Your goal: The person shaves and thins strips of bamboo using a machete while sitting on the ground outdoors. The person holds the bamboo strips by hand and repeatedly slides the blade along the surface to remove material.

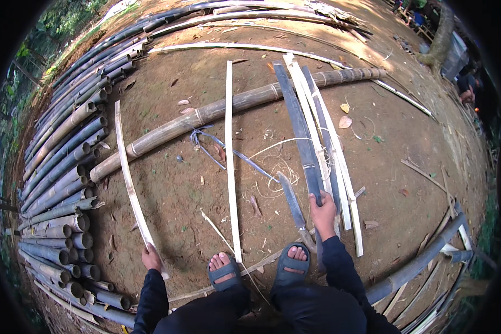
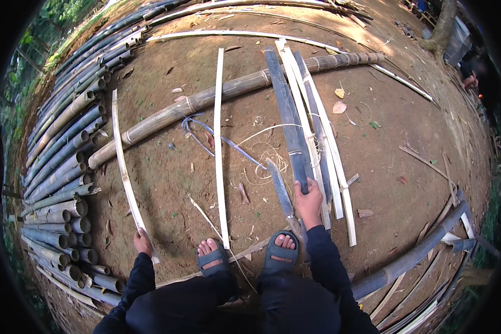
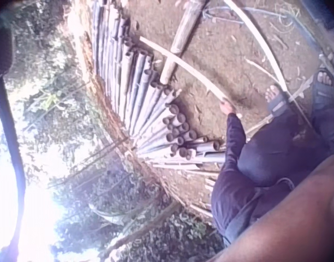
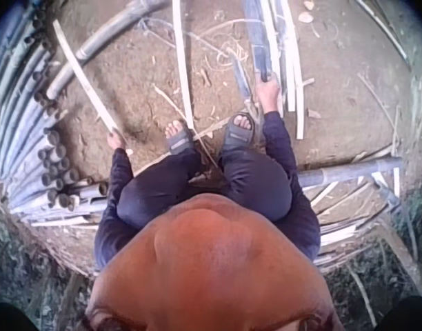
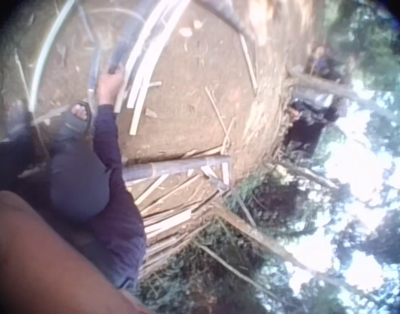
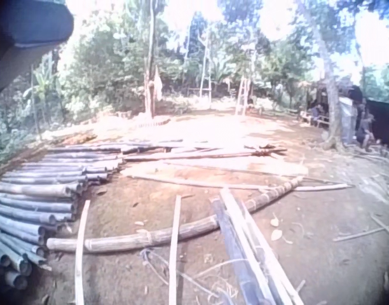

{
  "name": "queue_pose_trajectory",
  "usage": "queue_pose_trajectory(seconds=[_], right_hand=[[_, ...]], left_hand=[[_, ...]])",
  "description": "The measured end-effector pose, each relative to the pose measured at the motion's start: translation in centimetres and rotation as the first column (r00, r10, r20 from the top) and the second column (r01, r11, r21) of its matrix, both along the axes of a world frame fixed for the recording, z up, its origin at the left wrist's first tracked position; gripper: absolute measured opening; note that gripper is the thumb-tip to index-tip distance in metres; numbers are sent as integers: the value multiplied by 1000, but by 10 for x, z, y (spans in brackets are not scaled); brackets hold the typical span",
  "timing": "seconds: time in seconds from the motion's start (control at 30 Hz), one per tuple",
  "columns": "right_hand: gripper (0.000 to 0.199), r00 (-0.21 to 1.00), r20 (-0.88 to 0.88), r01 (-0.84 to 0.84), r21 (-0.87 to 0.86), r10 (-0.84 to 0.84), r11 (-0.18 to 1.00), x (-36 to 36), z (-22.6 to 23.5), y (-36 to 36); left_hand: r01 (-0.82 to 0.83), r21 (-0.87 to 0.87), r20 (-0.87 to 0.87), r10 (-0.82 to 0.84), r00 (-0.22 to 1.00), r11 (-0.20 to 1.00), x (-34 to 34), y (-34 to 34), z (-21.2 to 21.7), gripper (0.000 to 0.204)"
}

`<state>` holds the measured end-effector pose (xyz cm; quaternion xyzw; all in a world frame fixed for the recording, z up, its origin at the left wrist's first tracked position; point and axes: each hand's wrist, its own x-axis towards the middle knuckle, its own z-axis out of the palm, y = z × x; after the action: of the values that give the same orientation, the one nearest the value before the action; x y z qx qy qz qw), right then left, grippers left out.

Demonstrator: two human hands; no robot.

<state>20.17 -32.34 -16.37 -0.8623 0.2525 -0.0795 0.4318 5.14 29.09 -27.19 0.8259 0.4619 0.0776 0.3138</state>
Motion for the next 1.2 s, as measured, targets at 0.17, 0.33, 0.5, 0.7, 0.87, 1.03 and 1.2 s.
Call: queue_pose_trajectory(seconds=[0.17, 0.33, 0.5, 0.7, 0.87, 1.03, 1.2], right_hand=[[47, 998, -1, -58, 293, 61, 954, 0, -7, 5], [35, 970, -99, 1, 916, 222, 402, 8, 16, 30], [33, 979, -184, 143, 929, 92, 342, 15, 20, 57], [34, 984, -171, 156, 965, 55, 209, 15, 47, 123], [33, 983, -178, 168, 973, 52, 159, 11, 60, 147], [42, 961, -95, -90, 781, 259, 618, 24, 10, 124], [42, 946, -47, -300, 251, 321, 921, 19, -6, 82]], left_hand=[[-49, 156, -125, 69, 990, 987, 15, -20, -9, 55], [101, 644, -261, 94, 961, 759, 20, -68, 33, 46], [447, 121, 157, -462, 873, 886, 75, -160, 86, 32], [274, -961, 244, -604, 758, -45, 91, -299, 147, 66], [5, -943, 216, -599, 771, -334, 74, -333, 171, 68], [-13, -994, 50, -558, 828, -107, 83, -335, 182, 64], [122, -952, -61, -563, 824, 282, 81, -312, 170, 60]])
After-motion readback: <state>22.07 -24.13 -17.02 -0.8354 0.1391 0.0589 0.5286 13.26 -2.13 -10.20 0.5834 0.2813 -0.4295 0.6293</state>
